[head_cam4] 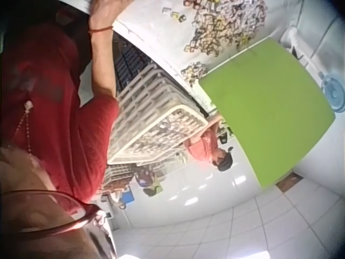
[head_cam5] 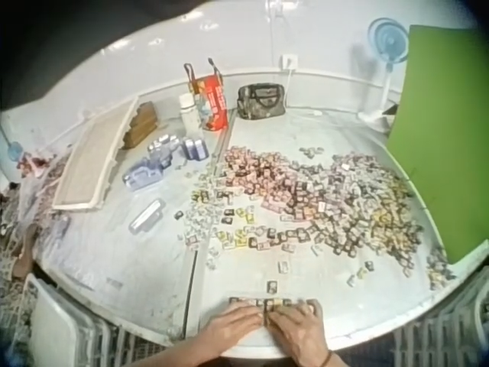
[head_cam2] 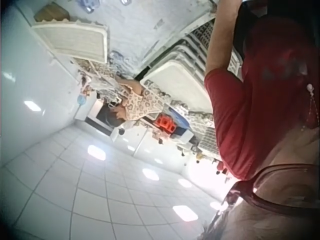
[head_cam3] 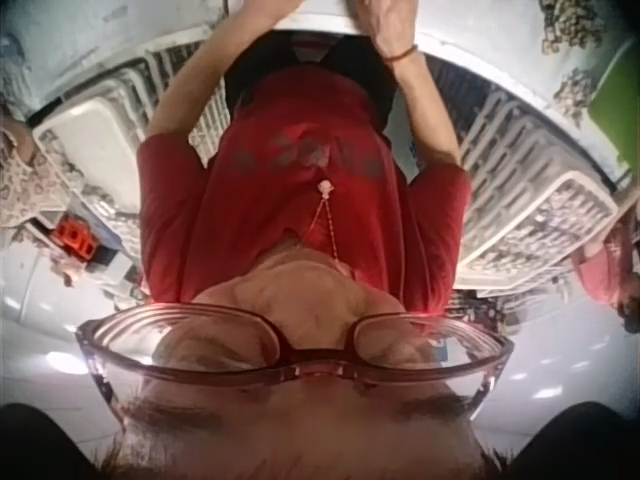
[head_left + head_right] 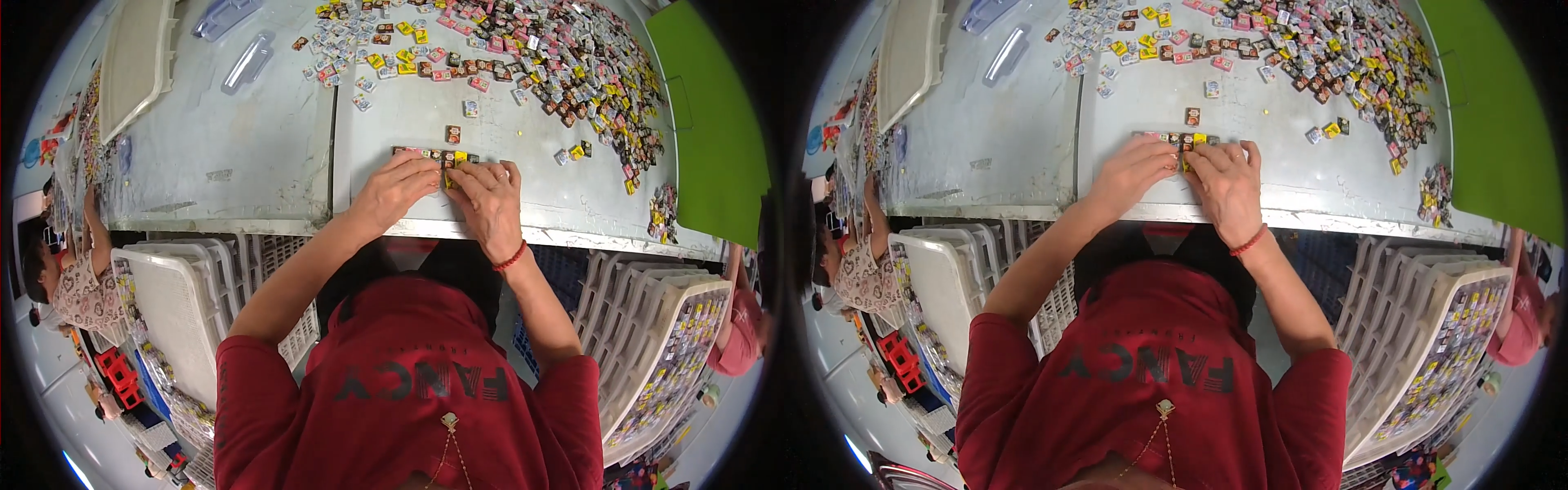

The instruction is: Arranging and sorting small toy figures and items into rows on a workbench.

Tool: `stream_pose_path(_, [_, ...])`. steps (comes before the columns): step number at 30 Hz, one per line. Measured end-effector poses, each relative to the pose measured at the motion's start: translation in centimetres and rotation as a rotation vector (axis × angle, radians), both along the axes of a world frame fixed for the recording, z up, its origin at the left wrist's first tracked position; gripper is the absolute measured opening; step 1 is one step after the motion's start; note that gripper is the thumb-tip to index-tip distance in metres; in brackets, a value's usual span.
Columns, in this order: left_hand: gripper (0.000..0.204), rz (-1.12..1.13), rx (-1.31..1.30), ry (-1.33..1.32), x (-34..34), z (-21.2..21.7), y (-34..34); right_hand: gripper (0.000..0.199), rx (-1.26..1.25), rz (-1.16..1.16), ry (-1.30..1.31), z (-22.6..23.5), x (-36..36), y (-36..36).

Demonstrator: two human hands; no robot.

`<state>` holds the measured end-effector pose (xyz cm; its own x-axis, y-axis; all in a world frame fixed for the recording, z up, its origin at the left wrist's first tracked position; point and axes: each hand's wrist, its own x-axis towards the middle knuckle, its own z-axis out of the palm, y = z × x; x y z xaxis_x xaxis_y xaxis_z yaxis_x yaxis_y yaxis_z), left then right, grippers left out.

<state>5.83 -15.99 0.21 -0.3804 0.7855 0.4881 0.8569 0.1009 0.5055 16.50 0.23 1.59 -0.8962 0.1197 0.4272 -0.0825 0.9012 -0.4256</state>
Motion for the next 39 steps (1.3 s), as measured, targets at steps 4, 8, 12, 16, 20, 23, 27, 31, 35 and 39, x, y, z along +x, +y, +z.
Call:
stream_pose_path(4, [0.019,0.042,0.058,0.002,0.6,-1.1,0.2,0.027,0.004,-0.035,0.012,-0.4,0.0,-0.5])
stream_pose_path(8, [0.021,0.064,0.077,-0.004,1.0,-1.3,0.3,0.026,0.041,-0.092,0.078,-0.7,0.4,-1.1])
stream_pose_path(12, [0.024,0.027,0.013,0.064,1.3,-0.2,-0.1,0.024,0.071,-0.155,0.106,-1.2,0.6,-2.1])
stream_pose_path(16, [0.029,0.073,-0.084,0.085,1.7,0.5,-0.4,0.022,0.045,-0.150,0.117,-1.8,0.5,-2.4])
stream_pose_path(20, [0.027,0.150,0.048,-0.026,1.8,-0.7,-0.1,0.019,0.013,-0.175,0.153,-2.1,0.6,-2.4])
stream_pose_path(23, [0.023,0.185,0.058,0.002,1.8,-0.9,-0.3,0.019,0.002,-0.183,0.158,-1.9,0.7,-2.5])
stream_pose_path(27, [0.019,0.207,0.043,0.020,1.6,-1.1,-0.6,0.019,0.027,-0.192,0.136,-1.3,0.4,-2.9])
stream_pose_path(31, [0.019,0.210,0.046,0.086,1.5,-1.1,-0.8,0.017,-0.013,-0.168,0.173,-2.0,0.3,-2.6])
stream_pose_path(35, [0.020,0.222,0.056,0.087,1.4,-0.6,-0.8,0.020,0.007,-0.174,0.178,-1.9,0.2,-2.6])
stream_pose_path(39, [0.019,0.210,0.058,0.096,1.1,-0.4,-0.9,0.021,0.020,-0.148,0.149,-1.8,0.3,-2.7])
